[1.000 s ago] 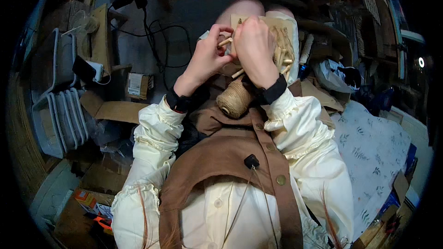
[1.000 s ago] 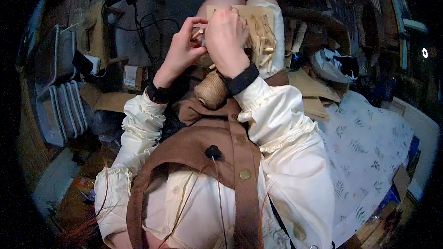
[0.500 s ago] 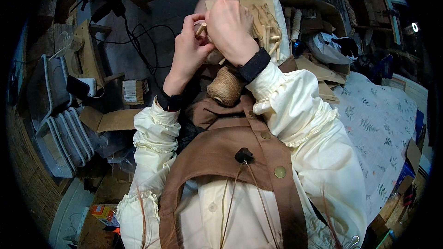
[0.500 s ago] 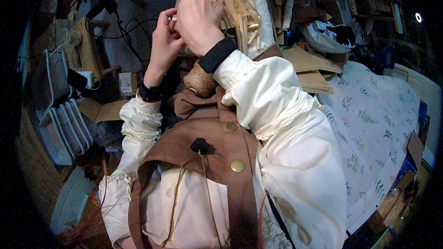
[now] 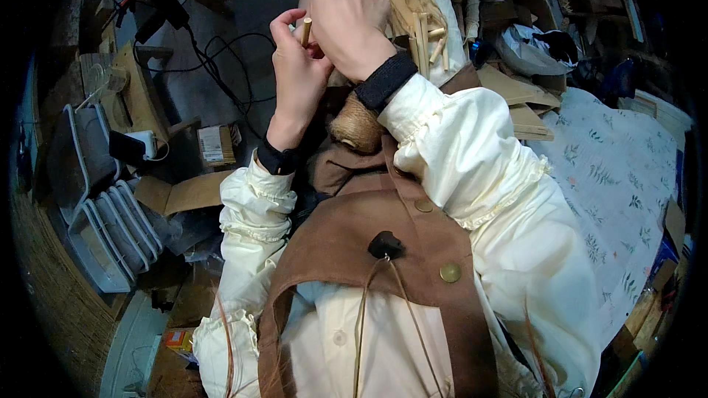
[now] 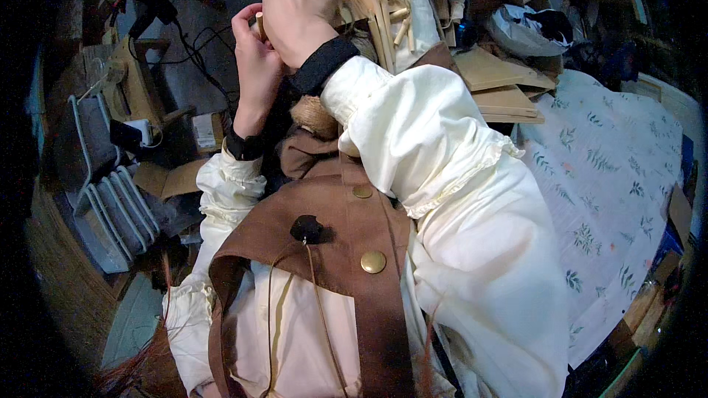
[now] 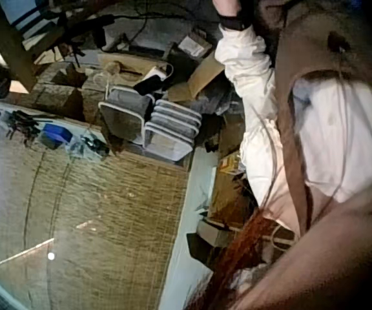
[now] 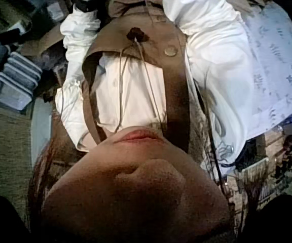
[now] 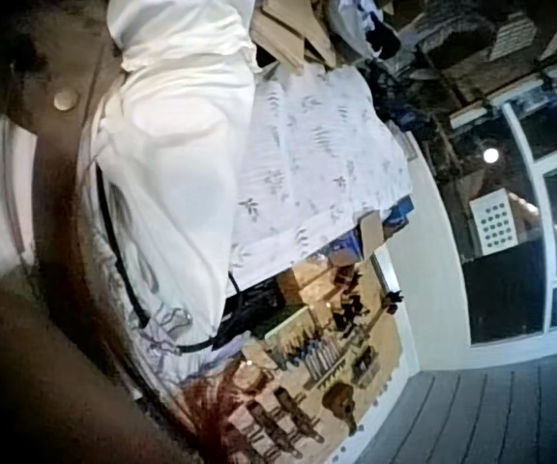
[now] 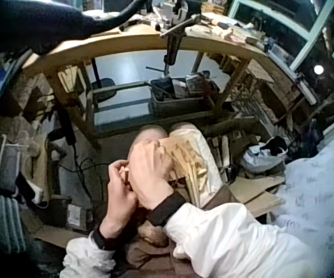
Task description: The person assembles a small wooden mechanism by threading twine through holes in a wooden board and attaching small wooden pegs. They use a pair of pliers to secure components and hold a spool of twine on their lap while working.
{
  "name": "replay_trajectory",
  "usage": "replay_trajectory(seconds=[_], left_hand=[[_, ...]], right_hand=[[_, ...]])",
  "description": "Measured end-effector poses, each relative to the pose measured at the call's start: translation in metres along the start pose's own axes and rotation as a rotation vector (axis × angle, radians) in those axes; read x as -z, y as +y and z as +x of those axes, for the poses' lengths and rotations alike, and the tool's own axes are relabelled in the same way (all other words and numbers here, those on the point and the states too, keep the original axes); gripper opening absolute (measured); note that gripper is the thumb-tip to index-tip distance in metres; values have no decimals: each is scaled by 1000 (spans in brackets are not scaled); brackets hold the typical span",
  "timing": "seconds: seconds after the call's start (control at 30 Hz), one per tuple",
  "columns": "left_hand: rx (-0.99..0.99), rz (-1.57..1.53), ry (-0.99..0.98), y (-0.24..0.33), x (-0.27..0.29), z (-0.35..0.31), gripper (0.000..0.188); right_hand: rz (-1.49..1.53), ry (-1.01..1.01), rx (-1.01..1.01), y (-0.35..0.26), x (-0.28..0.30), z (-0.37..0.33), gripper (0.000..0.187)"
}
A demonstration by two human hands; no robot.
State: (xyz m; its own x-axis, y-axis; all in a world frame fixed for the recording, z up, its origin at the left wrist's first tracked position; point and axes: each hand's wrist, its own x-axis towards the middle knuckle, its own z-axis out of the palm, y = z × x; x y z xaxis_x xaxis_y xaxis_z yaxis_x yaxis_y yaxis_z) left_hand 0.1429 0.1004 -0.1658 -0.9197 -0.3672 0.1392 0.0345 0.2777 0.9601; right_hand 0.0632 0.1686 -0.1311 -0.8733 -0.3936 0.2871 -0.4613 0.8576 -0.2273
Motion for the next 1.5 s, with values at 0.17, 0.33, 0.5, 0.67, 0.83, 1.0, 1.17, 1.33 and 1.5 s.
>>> replay_trajectory(seconds=[0.17, 0.33, 0.5, 0.67, 0.83, 1.0, 1.17, 1.33, 1.5], left_hand=[[46, -34, -21, -1, 1, 0, 60], [29, -72, -12, -11, 0, 1, 59], [77, -101, -16, -6, 0, 1, 60], [-17, -101, 35, -8, -1, 2, 67], [10, -104, 22, -10, -5, -2, 68], [-24, -137, 22, -16, -4, -1, 64], [-17, -163, 22, -14, -1, 0, 65], [-7, -168, 42, -12, -3, 0, 65], [-6, -173, 18, -12, -2, -1, 65]], right_hand=[[-37, -7, 10, -1, 3, 2, 13], [-133, 57, 140, 2, 0, 2, 11], [-207, -62, 461, 28, 1, 15, 8], [40, -67, 683, 50, 11, 26, 15], [0, -118, 647, 53, 18, 19, 16], [2, -236, 1008, 63, 26, 48, 15], [87, -333, 825, 56, 31, 49, 15], [230, -263, 465, 53, 25, 26, 11], [291, -232, 361, 50, 23, 19, 8]])
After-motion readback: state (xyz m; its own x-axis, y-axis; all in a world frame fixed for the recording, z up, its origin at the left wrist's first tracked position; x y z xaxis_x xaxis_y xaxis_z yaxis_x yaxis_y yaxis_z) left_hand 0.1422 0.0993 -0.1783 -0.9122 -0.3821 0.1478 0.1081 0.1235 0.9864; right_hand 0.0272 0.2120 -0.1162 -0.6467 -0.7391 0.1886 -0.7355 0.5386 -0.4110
